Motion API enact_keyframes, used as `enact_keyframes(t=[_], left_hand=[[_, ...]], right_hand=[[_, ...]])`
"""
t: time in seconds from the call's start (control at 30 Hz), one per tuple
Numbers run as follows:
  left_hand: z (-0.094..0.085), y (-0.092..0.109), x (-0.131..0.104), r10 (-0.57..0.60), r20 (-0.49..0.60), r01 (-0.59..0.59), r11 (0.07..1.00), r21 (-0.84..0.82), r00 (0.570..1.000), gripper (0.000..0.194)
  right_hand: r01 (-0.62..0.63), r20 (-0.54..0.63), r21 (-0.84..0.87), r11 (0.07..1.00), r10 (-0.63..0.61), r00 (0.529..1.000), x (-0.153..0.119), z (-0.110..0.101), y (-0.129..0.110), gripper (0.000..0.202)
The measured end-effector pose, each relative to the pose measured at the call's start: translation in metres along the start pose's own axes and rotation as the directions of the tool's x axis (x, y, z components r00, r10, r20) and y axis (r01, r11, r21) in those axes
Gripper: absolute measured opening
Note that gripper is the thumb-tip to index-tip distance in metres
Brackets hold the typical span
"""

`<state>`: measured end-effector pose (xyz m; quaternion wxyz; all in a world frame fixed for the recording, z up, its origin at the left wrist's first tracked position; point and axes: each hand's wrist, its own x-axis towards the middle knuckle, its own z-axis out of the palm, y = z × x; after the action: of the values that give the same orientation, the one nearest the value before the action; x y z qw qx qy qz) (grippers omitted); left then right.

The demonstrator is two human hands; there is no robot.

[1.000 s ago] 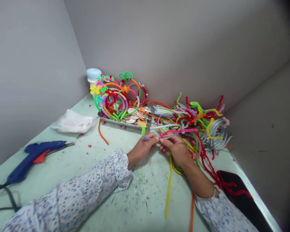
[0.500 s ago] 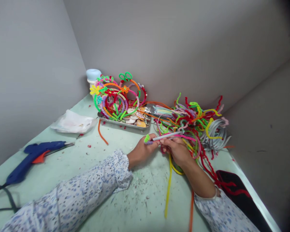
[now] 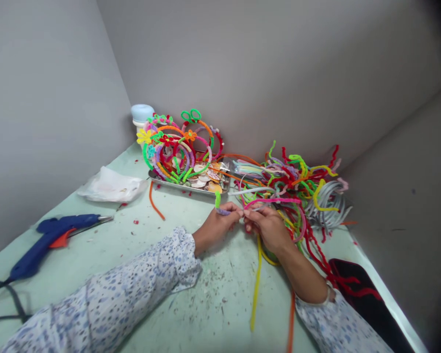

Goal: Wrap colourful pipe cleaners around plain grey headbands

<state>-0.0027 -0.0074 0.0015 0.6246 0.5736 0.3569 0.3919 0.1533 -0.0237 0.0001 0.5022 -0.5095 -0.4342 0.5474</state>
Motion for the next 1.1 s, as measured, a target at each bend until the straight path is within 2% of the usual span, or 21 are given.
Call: enact_keyframes(t=[0.13,0.27,0.5,0.73,0.97,1.1], left_hand=[[0.001,0.004,0.0,-0.006,-0.011,0.005,1.0,-0.03,1.0,0.017],[0.004,0.008,0.0,-0.015,-0.035,0.013,0.998,-0.057,0.999,0.015],[0.006,0.01,-0.002,0.013,0.024,-0.012,0.997,-0.078,1.0,0.021],[0.002,0.002,-0.002,0.035,-0.045,-0.036,0.999,-0.035,0.998,0.021],[-0.001,-0.008,0.001,0.083,-0.039,-0.082,0.997,0.014,0.996,0.019],[0.0,-0.003,-0.001,0.045,-0.038,-0.045,0.999,0.001,0.998,0.021]], right_hand=[[0.026,-0.002,-0.011,1.0,-0.026,1.0,-0.002,0.002,-0.002,0.024],[0.028,-0.04,-0.116,0.993,-0.033,0.999,-0.003,0.004,-0.005,0.024],[0.022,-0.042,-0.207,0.978,-0.032,0.999,-0.002,0.005,-0.006,0.025],[0.034,-0.019,-0.322,0.946,-0.042,0.999,-0.007,0.005,-0.013,0.027],[0.057,0.005,-0.358,0.932,-0.059,0.998,-0.003,-0.002,-0.004,0.023],[0.038,-0.018,-0.373,0.927,-0.049,0.999,-0.004,0.0,-0.006,0.027]])
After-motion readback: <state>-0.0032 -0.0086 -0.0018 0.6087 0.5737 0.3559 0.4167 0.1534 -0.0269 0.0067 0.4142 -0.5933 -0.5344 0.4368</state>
